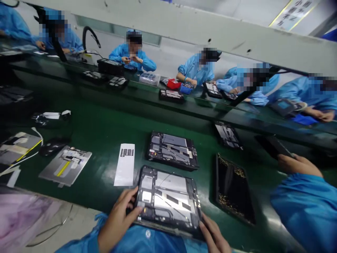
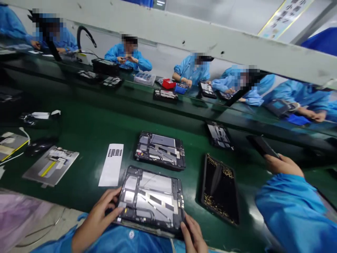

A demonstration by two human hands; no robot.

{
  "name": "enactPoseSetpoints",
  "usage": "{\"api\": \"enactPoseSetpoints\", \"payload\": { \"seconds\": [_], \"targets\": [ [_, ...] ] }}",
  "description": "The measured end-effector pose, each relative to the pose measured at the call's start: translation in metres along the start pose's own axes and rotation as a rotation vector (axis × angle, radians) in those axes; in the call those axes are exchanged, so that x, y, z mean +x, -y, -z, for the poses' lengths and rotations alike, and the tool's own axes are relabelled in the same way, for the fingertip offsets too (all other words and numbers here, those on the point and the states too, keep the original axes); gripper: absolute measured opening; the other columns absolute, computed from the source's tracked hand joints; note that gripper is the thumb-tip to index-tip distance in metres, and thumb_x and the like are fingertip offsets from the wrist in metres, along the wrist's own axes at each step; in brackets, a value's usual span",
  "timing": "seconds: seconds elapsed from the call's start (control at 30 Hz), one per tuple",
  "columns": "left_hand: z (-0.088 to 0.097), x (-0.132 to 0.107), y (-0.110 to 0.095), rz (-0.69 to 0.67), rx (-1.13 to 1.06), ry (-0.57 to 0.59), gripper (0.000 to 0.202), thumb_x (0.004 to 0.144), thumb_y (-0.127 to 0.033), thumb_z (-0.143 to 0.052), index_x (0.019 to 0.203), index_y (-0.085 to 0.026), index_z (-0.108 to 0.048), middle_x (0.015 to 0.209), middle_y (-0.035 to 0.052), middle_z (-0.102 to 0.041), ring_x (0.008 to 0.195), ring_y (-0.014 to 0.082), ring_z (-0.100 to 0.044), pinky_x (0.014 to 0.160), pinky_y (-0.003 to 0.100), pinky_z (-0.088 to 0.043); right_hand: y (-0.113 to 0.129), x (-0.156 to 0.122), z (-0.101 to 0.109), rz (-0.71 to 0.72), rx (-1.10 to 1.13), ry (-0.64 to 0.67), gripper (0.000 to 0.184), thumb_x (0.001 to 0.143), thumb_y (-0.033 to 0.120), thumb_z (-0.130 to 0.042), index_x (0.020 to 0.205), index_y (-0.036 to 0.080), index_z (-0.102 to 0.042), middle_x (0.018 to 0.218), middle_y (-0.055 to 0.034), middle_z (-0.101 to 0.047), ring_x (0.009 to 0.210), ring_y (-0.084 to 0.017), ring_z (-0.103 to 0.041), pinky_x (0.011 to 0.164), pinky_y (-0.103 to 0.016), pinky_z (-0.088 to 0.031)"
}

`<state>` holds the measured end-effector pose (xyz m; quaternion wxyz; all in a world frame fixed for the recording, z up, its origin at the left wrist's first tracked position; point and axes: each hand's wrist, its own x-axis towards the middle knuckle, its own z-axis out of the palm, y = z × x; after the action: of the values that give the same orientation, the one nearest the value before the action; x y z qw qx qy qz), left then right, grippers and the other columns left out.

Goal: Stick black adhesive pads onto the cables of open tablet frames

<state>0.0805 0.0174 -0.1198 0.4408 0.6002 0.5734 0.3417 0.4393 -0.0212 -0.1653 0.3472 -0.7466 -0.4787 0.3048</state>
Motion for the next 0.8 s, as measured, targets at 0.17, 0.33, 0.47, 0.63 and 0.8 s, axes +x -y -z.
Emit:
{"api": "enactPoseSetpoints", "payload": {
  "seconds": [0.17, 0.33, 0.47, 0.63, 0.8],
  "targets": [
    [0.049, 0.056, 0.002, -0.279, 0.411, -0.079, 0.032, 0.095, -0.035, -0.055, 0.124, -0.033, -0.07, 0.127, 0.0079, -0.069, 0.121, 0.0266, -0.063, 0.103, 0.045, -0.055, 0.066, 0.03, -0.016, 0.419, -0.278, -0.118, 0.045, 0.09, 0.059, -0.056, 0.113, 0.024, -0.073, 0.119, -0.0167, -0.064, 0.113, -0.038, -0.064, 0.1, -0.059, -0.051],
    [0.103, 0.127, 0.023, -0.311, 0.572, -0.025, 0.057, 0.095, -0.037, -0.055, 0.15, -0.026, -0.044, 0.156, 0.0089, -0.047, 0.147, 0.0274, -0.04, 0.124, 0.054, -0.025, 0.192, 0.059, -0.088, 0.869, -0.128, 0.392, 0.014, 0.1, 0.025, -0.055, 0.111, 0.025, -0.065, 0.105, -0.0087, -0.066, 0.102, -0.024, -0.064, 0.086, -0.038, -0.057],
    [0.108, 0.151, 0.042, -0.262, 0.561, 0.052, 0.076, 0.09, -0.04, -0.06, 0.157, -0.024, -0.027, 0.158, 0.0097, -0.044, 0.15, 0.0243, -0.034, 0.127, 0.05, -0.018, 0.249, 0.094, -0.186, 0.985, -0.319, 0.598, 0.011, 0.093, 0.012, -0.063, 0.1, 0.02, -0.064, 0.102, -0.0071, -0.063, 0.098, -0.021, -0.062, 0.089, -0.035, -0.054],
    [0.101, 0.148, 0.048, -0.243, 0.561, 0.033, 0.086, 0.089, -0.04, -0.061, 0.16, -0.019, -0.017, 0.161, 0.0127, -0.038, 0.151, 0.0228, -0.034, 0.127, 0.046, -0.015, 0.259, 0.119, -0.248, 0.935, -0.447, 0.602, 0.01, 0.091, 0.007, -0.062, 0.093, 0.016, -0.065, 0.097, -0.0076, -0.062, 0.097, -0.022, -0.06, 0.092, -0.034, -0.049],
    [0.102, 0.151, 0.045, -0.242, 0.555, 0.038, 0.087, 0.087, -0.04, -0.062, 0.159, -0.017, -0.02, 0.161, 0.0134, -0.038, 0.151, 0.0244, -0.034, 0.127, 0.047, -0.012, 0.261, 0.121, -0.263, 0.858, -0.521, 0.609, 0.01, 0.097, 0.01, -0.053, 0.096, 0.012, -0.063, 0.094, -0.0111, -0.061, 0.095, -0.024, -0.058, 0.091, -0.038, -0.048]
  ]
}}
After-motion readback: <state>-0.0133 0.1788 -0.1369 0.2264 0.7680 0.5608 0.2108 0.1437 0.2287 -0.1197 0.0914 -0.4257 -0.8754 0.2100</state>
